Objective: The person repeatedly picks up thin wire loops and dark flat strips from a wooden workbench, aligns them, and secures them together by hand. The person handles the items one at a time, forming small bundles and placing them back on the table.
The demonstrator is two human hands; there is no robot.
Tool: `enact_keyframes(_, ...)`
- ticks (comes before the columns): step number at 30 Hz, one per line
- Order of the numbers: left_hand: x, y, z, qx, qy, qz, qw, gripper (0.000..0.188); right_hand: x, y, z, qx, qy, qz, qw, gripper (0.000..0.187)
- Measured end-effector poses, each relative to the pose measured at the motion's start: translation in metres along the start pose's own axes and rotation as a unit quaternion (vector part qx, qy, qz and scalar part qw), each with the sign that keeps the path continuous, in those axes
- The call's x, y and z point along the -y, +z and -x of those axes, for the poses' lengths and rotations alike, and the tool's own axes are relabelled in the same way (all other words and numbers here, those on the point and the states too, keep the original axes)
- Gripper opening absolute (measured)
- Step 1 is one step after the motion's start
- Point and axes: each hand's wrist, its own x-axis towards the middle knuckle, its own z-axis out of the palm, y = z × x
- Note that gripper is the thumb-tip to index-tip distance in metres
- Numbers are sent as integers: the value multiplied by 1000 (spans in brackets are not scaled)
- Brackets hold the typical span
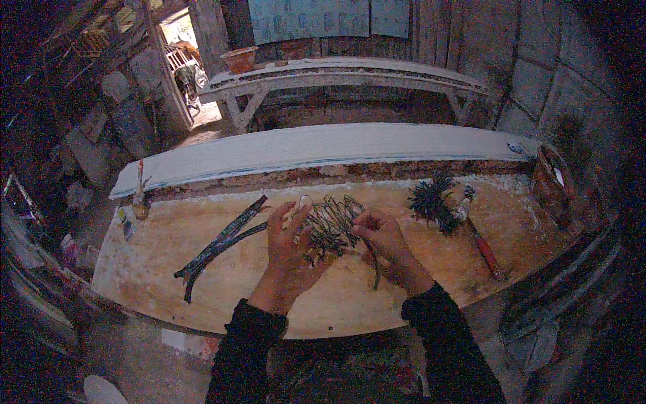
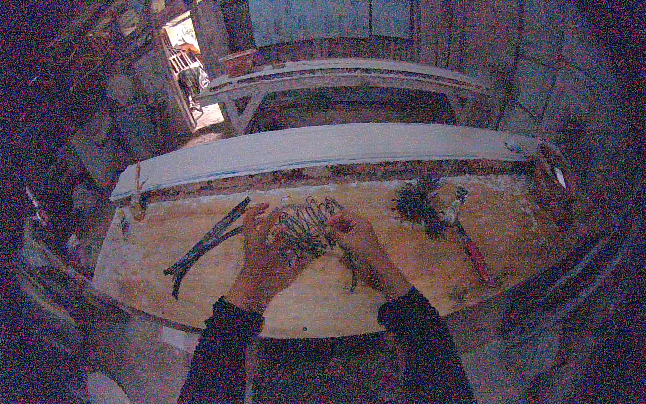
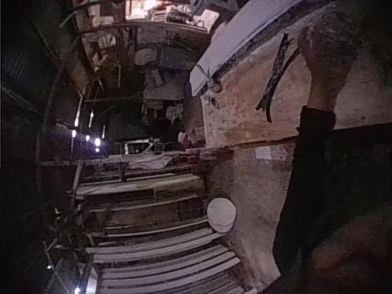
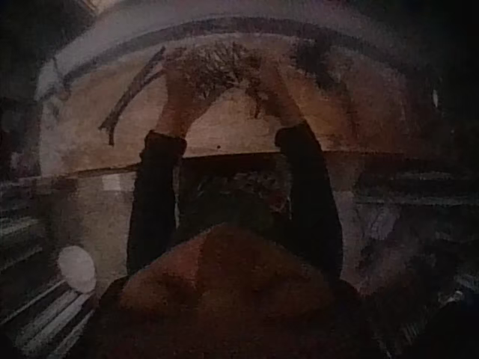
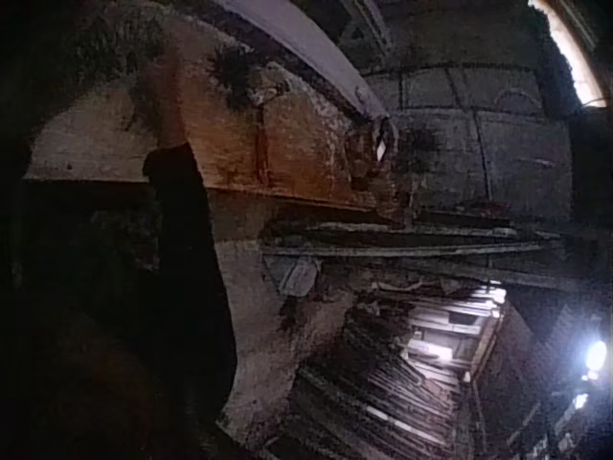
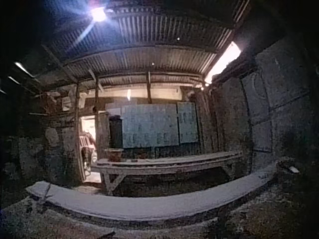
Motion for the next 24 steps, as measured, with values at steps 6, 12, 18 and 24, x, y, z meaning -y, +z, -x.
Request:
enact_keyframes(6, 27, 42, 25, -68, -32, -23, 997, 51, 13, 17, 16, 136, 64, -115, 982, 22)
enact_keyframes(12, 18, 29, 15, 0, -31, 50, 998, 62, -8, 13, 9, 126, 23, -90, 988, 22)
enact_keyframes(18, 25, 28, 16, -53, -35, 60, 996, 69, 24, 17, 23, 90, 61, -121, 987, 24)
enact_keyframes(24, 22, 21, 13, -49, -84, 112, 989, 67, 22, 2, 15, 137, 144, -203, 959, 27)
